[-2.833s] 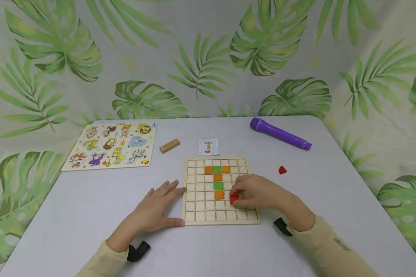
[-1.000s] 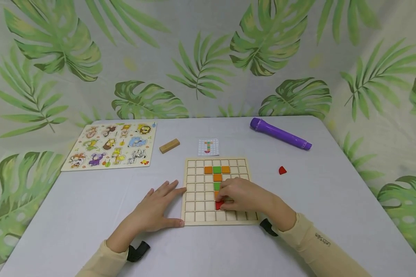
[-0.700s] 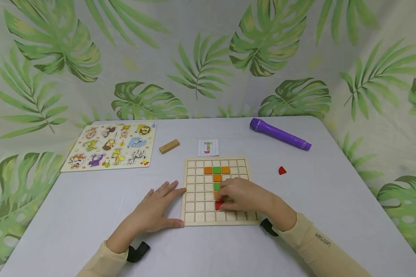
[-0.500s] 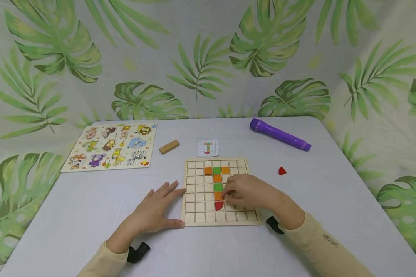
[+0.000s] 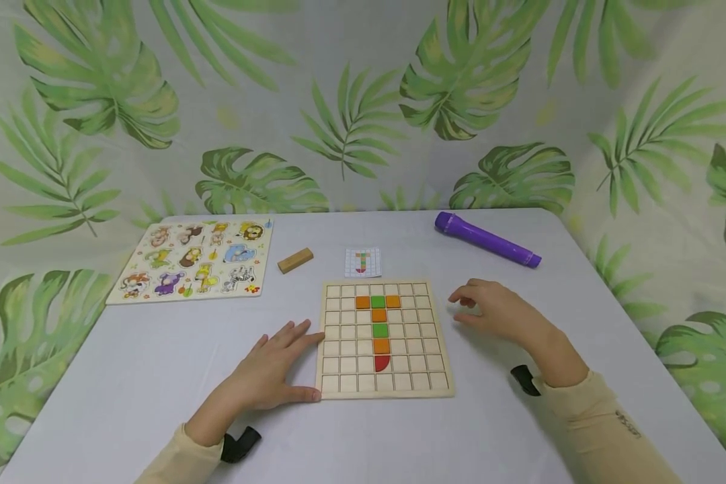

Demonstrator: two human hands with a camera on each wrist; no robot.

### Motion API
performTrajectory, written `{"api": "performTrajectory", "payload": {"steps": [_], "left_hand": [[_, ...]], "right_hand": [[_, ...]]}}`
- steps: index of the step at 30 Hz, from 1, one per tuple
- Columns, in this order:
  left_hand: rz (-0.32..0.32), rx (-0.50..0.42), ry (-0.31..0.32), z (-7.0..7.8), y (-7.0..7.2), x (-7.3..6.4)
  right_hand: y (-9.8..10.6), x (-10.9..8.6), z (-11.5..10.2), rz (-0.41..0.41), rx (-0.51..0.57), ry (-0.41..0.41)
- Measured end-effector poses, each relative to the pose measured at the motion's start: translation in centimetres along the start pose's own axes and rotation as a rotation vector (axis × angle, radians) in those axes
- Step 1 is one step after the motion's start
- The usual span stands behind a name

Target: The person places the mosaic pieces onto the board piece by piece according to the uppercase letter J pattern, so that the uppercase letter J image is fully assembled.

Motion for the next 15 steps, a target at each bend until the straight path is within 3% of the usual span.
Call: {"api": "performTrajectory", "payload": {"steps": [3,9,15], "left_hand": [[-0.004,-0.005,0.004,-0.1,-0.3,0.0],[-0.008,-0.002,0.005,-0.2,-0.3,0.0],[-0.006,0.003,0.003,-0.2,-0.2,0.1]], "right_hand": [[0.4,-0.4,2.0,0.025,-0.028,-0.055],[0.5,-0.7,5.2,-0.005,-0.024,-0.179],[0.6,-0.8,6.5,-0.009,-0.017,-0.186]]}}
Point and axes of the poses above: each hand's wrist, its own x-axis towards the middle knuckle, its own y-axis out of the back of the hand, z = x × y, the point moved 5 cm from there along x, towards the middle knuckle, and after that the axes turned 10 degrees about z, right-handed, at the moved point
